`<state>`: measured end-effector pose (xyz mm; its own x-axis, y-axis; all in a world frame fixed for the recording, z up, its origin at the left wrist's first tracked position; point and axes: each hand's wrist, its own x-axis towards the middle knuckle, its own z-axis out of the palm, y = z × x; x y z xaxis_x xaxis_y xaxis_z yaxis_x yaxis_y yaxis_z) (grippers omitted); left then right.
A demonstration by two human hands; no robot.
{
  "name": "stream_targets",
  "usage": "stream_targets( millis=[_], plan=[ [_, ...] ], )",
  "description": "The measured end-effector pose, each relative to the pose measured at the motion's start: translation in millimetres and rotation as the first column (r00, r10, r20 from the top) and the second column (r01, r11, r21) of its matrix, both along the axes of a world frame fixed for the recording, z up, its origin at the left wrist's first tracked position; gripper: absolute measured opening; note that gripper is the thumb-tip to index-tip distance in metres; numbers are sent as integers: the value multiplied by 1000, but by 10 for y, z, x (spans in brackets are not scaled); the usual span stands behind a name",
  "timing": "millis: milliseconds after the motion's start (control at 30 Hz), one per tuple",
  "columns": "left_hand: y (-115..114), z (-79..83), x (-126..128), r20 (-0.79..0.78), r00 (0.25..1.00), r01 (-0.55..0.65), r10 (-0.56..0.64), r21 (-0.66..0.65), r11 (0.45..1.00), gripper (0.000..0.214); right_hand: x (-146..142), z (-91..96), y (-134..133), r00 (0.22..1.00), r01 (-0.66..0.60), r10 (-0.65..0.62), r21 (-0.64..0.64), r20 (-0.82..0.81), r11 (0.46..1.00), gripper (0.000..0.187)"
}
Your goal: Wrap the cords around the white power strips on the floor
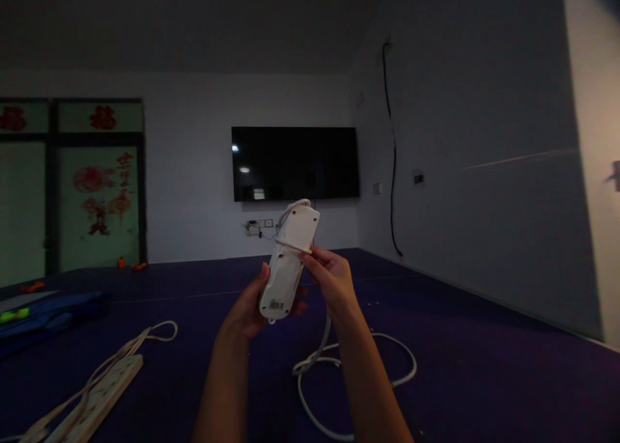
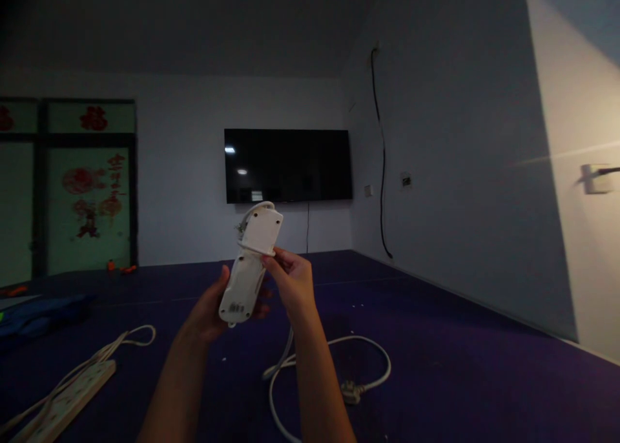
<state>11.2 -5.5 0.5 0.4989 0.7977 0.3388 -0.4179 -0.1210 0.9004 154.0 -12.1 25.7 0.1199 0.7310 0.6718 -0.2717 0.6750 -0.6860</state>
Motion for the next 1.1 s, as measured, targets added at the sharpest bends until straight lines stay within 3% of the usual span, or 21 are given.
stream_targets(
  millis=[67,133,367,533,667,800,900,1100],
  plan=[
    [54,-33,-4,28,997,75,-76,28,997,71,-15,-1,-7,999,-36,36,2,5,999,38],
    [91,-47,-10,49,997,53,-55,54,997,68,-24,-1,0,998,-63,63,-2,-3,998,38],
    [-18,52,-19,-25,964,-261,265,108,959,58,-6,16,25,999,0,2,-63,32,998,36],
    [-52,78,-13,-34,943,-322,330,141,936,57,48,26,-36,995,41,-37,-37,96,998,45],
    [-62,100,-51,-18,900,-427,436,172,888,52,117,20,-75,989,69,-53,-112,138,991,55],
    [-93,133,-127,-16,800,-586,599,188,788,49,154,29,-120,986,112,-84,-195,144,974,53],
    [-74,128,-186,-33,705,-681,708,245,690,47,147,37,-143,986,128,-104,-187,133,974,55],
    [112,52,-154,-67,535,-731,842,462,502,52,112,13,-105,962,210,-179,-142,205,967,57]
  ],
)
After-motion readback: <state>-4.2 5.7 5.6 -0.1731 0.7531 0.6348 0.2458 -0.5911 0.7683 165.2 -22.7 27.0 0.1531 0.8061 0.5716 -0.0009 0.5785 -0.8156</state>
